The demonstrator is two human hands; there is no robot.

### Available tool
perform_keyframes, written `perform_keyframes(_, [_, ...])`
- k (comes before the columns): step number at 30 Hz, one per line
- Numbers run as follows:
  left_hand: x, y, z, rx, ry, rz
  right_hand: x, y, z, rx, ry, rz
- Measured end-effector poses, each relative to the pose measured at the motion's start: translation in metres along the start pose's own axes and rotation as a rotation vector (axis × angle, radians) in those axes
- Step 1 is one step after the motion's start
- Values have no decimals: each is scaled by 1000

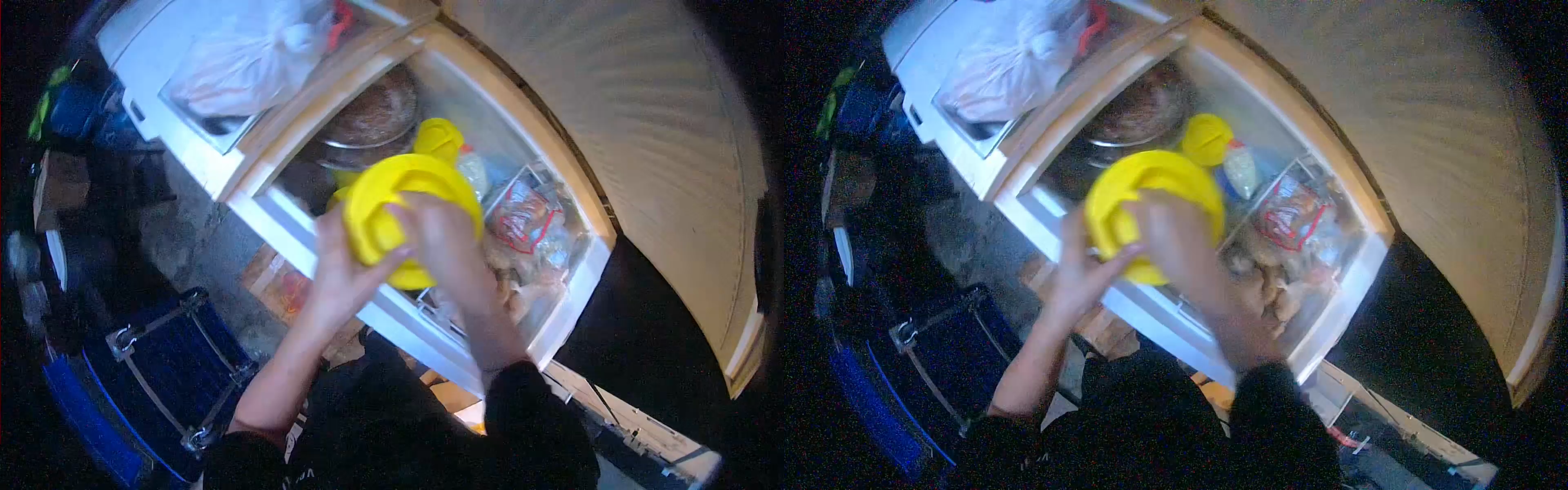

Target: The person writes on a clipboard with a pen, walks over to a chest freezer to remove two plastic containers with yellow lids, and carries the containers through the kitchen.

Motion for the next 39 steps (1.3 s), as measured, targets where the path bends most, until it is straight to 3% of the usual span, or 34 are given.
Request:
perform_keyframes(3, [7, 18, 39, -45, 108, 274, 43, 5, 10, -60, -235, 32])
perform_keyframes(5, [4, 29, 65, -148, 142, 231, 68, 5, 26, -100, -318, 89])
perform_keyframes(7, [-15, 29, 84, -205, 318, 330, 90, -2, 37, -72, -311, 104])
perform_keyframes(9, [-17, 21, 108, -207, 168, 313, 93, 1, 41, -41, -296, 130])
perform_keyframes(11, [-3, 25, 128, -289, 202, 268, 100, 5, 44, -62, -443, 313])
perform_keyframes(12, [9, 26, 137, -284, 237, 280, 87, 8, 51, -213, -614, 372])
perform_keyframes(14, [18, 30, 154, -298, 163, 319, 32, 5, 63, -445, -692, 377])
perform_keyframes(16, [12, 32, 166, -331, 120, 341, -65, -13, 21, -390, -589, 8])
perform_keyframes(18, [18, 41, 175, -371, 86, 375, -185, -22, -56, -133, -588, -291])
perform_keyframes(19, [21, 44, 176, -369, 83, 380, -251, -26, -102, 70, -380, -404])
perform_keyframes(22, [20, 47, 178, -410, 105, 375, -299, -19, -172, 366, -143, -451])
perform_keyframes(25, [17, 50, 178, -453, 58, 411, -336, -33, -251, 1, 113, -292])
perform_keyframes(27, [15, 50, 177, -447, 75, 409, -375, -39, -272, -207, 109, -381])
perform_keyframes(30, [16, 54, 180, -486, 51, 418, -448, -50, -290, -260, -199, -741])
perform_keyframes(31, [17, 57, 182, -519, 18, 431, -474, -58, -306, -177, 124, -693])
perform_keyframes(32, [19, 59, 183, -526, 15, 434, -483, -64, -321, -172, 121, -686])
perform_keyframes(33, [21, 61, 185, -550, 1, 446, -506, -52, -347, -435, -718, -936])
perform_keyframes(35, [24, 66, 188, -588, -13, 464, -518, -51, -380, -655, -1592, -1089])
perform_keyframes(37, [27, 66, 187, -585, 62, 438, -532, -52, -375, -388, -1336, -1099])
perform_keyframes(39, [24, 66, 188, -575, 25, 449, -540, -38, -351, -631, -1516, -1138])
Point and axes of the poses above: each hand's wrist, its own y-axis away from the middle knuckle, its own z-axis out of the back of the hand, x = y × z, the point moved 8 cm from there along -y, towards the middle knuckle, and after that the axes turned 1 degree about -y, right-handed, at the moved point
